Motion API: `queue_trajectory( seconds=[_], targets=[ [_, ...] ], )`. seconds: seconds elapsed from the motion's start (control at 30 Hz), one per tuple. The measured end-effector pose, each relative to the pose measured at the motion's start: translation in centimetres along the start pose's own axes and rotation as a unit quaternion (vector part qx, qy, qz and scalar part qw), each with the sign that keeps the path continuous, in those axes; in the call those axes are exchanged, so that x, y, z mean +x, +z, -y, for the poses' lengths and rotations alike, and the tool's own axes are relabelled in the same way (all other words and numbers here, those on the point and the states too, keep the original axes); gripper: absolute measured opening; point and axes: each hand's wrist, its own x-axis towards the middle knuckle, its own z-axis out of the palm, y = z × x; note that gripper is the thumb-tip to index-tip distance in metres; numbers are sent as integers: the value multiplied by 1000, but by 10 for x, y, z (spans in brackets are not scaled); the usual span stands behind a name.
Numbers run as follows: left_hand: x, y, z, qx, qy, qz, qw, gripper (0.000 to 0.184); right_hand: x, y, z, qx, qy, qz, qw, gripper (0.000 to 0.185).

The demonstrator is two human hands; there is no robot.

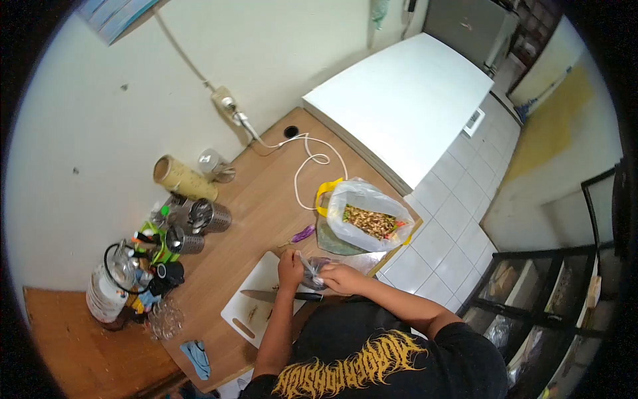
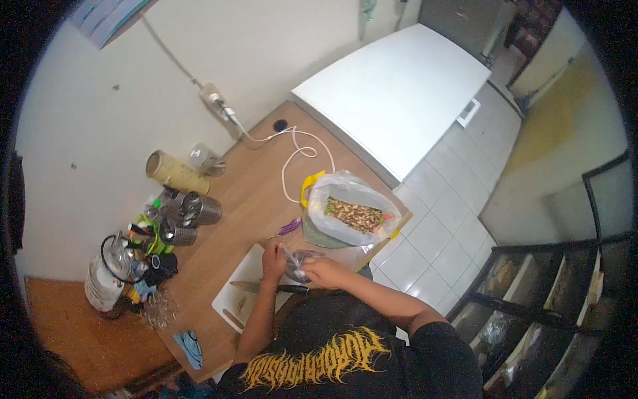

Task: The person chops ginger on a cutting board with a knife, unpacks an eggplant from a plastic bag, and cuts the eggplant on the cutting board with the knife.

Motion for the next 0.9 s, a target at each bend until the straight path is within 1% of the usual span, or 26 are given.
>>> queue_trajectory(
  seconds=[0.03, 0.07, 0.1, 0.13, 0.17, 0.2, 0.23, 0.27, 0.3, 0.33, 0.4, 0.43, 0.47, 0.5, 0.53, 0.57, 0.6, 0.63, 0.67, 0.7, 0.73, 0.77, 0.8, 0.83, 0.87, 0.9],
  targets=[
    [-2, -13, -14, -100, -1, 67, 993, 18, 9, -10, 7, 67, -6, -62, 996, 14],
    [-5, -21, -25, -198, -5, 133, 971, 18, 18, -16, 9, 133, -15, -122, 983, 14],
    [-13, -22, -29, -237, 12, 169, 957, 17, 27, -17, 5, 134, -12, -126, 983, 14],
    [-21, -24, -39, -234, 12, 172, 957, 17, 37, -15, 0, 188, 32, -186, 964, 14],
    [-29, -22, -51, -229, 96, 134, 959, 19, 45, -14, -5, 241, 74, -243, 937, 13],
    [-33, -20, -59, -222, 180, 95, 954, 23, 50, -14, -8, 245, 73, -245, 935, 13],
    [-36, -17, -60, -218, 181, 97, 954, 23, 54, -14, -9, 218, 66, -189, 955, 13],
    [-39, -14, -61, -162, 170, 87, 968, 26, 57, -17, -13, 190, 59, -132, 971, 13],
    [-40, -11, -62, -105, 158, 76, 979, 31, 50, -43, 9, 223, -6, -142, 964, 14],
    [-38, -8, -64, -104, 160, 77, 979, 31, 47, -59, 17, 224, -6, -144, 964, 14],
    [-29, -6, -70, 9, 174, -37, 984, 27, 42, -88, 21, 292, -32, -97, 951, 18],
    [-22, -20, -86, -22, 173, -29, 984, 24, 39, -103, 25, 284, -38, -98, 953, 18],
    [-5, -35, -113, -59, 180, -28, 982, 21, 37, -120, 25, 337, -32, -80, 937, 21],
    [10, -41, -129, -133, 118, 5, 984, 17, 35, -135, 20, 391, -21, -61, 918, 25],
    [17, -43, -144, -203, 51, 47, 977, 13, 32, -145, 7, 380, -22, -63, 922, 25],
    [25, -41, -160, -247, 29, 48, 968, 10, 30, -151, -5, 324, -51, -99, 940, 33],
    [33, -43, -184, -248, 32, 51, 967, 10, 27, -158, -14, 269, -79, -136, 950, 43],
    [43, -46, -213, -276, 10, 77, 958, 10, 21, -179, -15, 237, -66, -120, 962, 66],
    [52, -45, -238, -302, -12, 105, 947, 10, 17, -191, -20, 238, -64, -125, 961, 66],
    [59, -38, -256, -348, 6, 104, 932, 12, 12, -202, -27, 259, -30, -122, 958, 75],
    [67, -32, -269, -348, 7, 110, 931, 12, 6, -211, -34, 279, 5, -116, 953, 84],
    [74, -26, -281, -259, 106, 139, 950, 12, 2, -211, -50, 297, -11, -131, 946, 90],
    [80, -22, -294, -166, 203, 165, 951, 13, -4, -221, -60, 297, -7, -132, 946, 90],
    [81, -23, -321, -175, 215, 206, 938, 16, -9, -236, -72, 323, -20, -140, 936, 86],
    [87, -11, -333, -176, 214, 208, 938, 16, -11, -244, -81, 350, -33, -147, 925, 83],
    [92, -1, -343, -158, 299, 166, 926, 18, -5, -232, -108, 441, 50, -166, 881, 70]
  ],
)
